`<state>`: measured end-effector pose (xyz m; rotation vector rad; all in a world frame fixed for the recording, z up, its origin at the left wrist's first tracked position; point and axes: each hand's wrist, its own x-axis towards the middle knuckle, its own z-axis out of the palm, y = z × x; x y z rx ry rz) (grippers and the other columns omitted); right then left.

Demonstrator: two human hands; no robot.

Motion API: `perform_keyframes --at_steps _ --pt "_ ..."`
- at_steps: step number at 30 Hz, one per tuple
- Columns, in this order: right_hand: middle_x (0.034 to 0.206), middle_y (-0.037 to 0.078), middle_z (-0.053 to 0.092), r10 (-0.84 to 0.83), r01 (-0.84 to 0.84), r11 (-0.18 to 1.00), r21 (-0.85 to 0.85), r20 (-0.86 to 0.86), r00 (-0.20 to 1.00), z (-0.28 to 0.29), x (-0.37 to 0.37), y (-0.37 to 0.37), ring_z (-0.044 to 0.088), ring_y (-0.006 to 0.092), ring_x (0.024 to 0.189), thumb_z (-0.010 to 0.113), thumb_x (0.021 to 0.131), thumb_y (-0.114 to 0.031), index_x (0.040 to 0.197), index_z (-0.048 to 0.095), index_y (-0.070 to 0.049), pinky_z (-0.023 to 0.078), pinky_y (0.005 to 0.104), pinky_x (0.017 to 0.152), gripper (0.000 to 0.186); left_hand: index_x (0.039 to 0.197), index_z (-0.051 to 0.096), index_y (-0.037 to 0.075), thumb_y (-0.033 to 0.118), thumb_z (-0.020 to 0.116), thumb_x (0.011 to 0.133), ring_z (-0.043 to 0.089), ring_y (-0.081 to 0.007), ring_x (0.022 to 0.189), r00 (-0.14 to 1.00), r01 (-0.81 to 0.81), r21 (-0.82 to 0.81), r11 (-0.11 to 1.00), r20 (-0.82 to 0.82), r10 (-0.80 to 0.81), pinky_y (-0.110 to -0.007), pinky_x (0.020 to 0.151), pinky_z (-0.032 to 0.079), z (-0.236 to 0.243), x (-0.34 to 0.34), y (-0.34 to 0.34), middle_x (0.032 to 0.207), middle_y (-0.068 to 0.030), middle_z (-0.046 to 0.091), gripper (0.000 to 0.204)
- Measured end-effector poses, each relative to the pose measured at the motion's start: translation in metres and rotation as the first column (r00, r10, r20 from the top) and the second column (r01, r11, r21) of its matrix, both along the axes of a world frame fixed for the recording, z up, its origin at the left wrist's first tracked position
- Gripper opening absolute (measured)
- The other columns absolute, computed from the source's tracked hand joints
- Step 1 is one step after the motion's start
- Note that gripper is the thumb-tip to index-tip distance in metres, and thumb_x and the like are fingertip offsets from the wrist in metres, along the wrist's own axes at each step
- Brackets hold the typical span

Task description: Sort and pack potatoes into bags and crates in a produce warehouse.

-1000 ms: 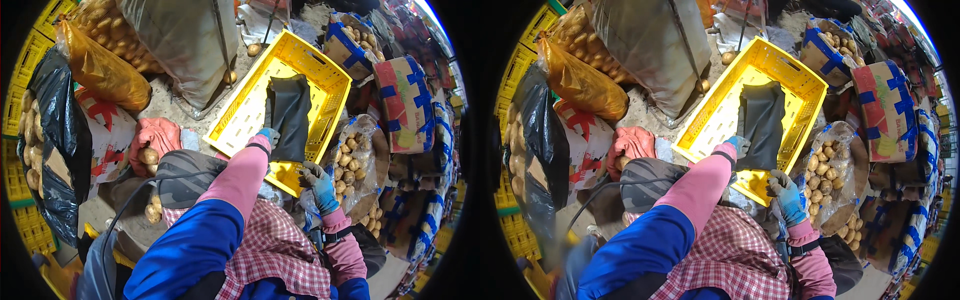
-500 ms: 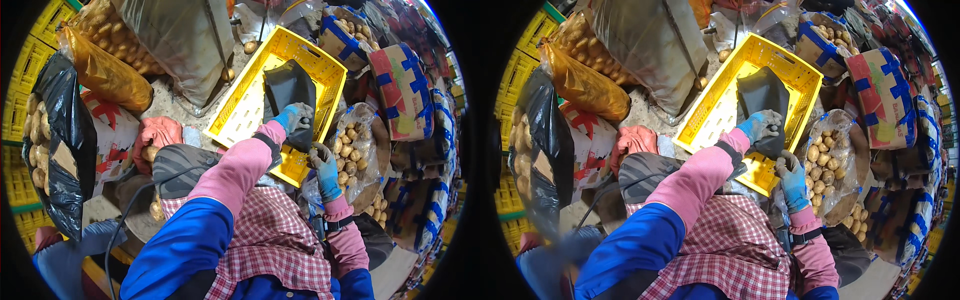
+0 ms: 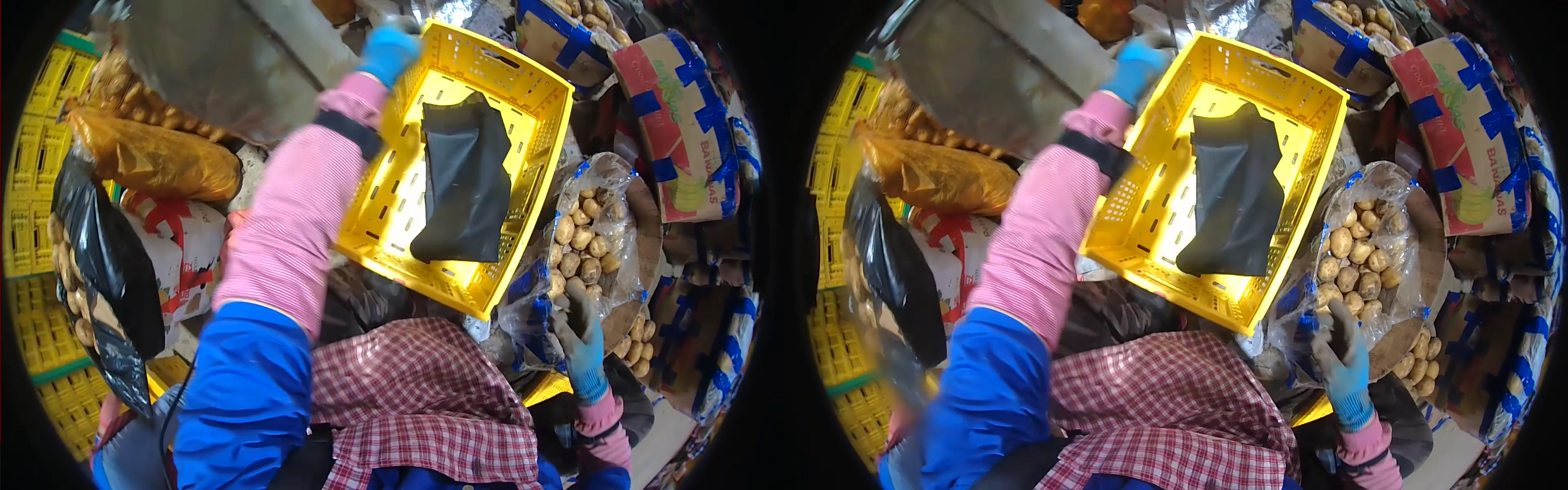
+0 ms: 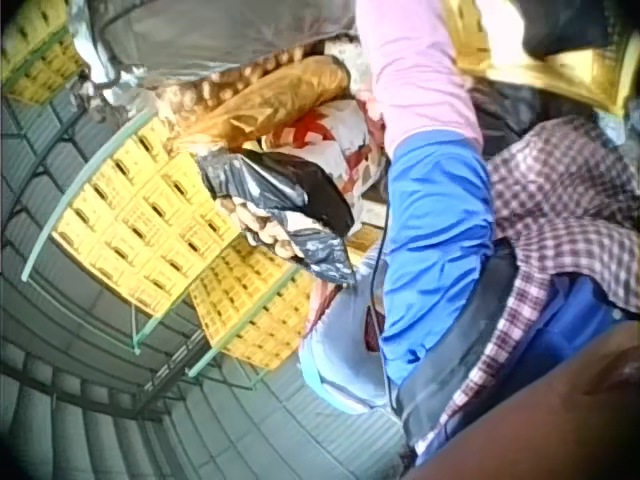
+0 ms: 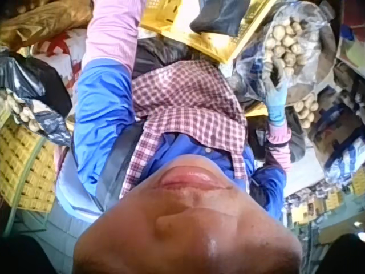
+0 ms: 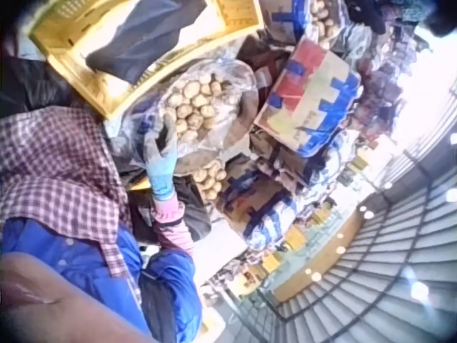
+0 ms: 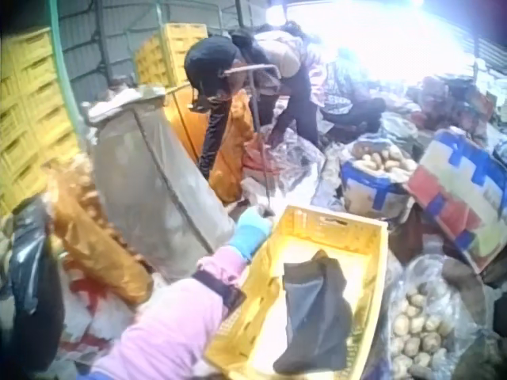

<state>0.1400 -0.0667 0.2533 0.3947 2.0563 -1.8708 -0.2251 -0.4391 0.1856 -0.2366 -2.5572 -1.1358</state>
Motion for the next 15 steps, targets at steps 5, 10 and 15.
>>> perform_keyframes --at_steps 5,10,15 --pt "0.110 0.004 0.053 -0.216 0.237 0.967 -0.092 0.190 0.958 -0.030 0.003 0.043 0.056 0.0125 0.089 0.060 0.087 -0.013 0.133 0.038 0.000 0.047 0.0252 0.079 0.053 0.098 0.065 0.008 0.026 0.053 0.086 0.060 -0.0363 0.097 0.893 0.429 -0.842 0.327 0.449 -0.015 -0.044 0.082 0.049 -0.082 -0.034 -0.075 0.102 -0.0212 0.063 0.025" --pt "0.111 0.008 0.053 -0.096 0.163 0.974 -0.159 0.364 0.926 -0.013 -0.027 0.028 0.054 0.0141 0.097 0.052 0.087 -0.003 0.129 0.039 0.004 0.045 0.0259 0.086 0.044 0.109 0.062 0.006 0.040 0.055 0.087 0.059 -0.0406 0.097 0.568 0.556 -0.531 0.640 0.804 0.174 -0.044 0.083 0.048 -0.166 -0.041 -0.119 0.104 -0.0238 0.061 0.041" --pt "0.111 0.008 0.053 -0.108 0.192 0.970 -0.151 0.440 0.892 -0.024 -0.036 0.029 0.053 0.0141 0.100 0.054 0.087 -0.005 0.127 0.040 0.005 0.044 0.0254 0.087 0.043 0.114 0.058 0.006 0.038 0.054 0.086 0.057 -0.0417 0.100 0.535 0.491 -0.531 0.691 0.810 0.243 -0.044 0.084 0.048 -0.204 -0.074 -0.133 0.108 -0.0261 0.058 0.043"
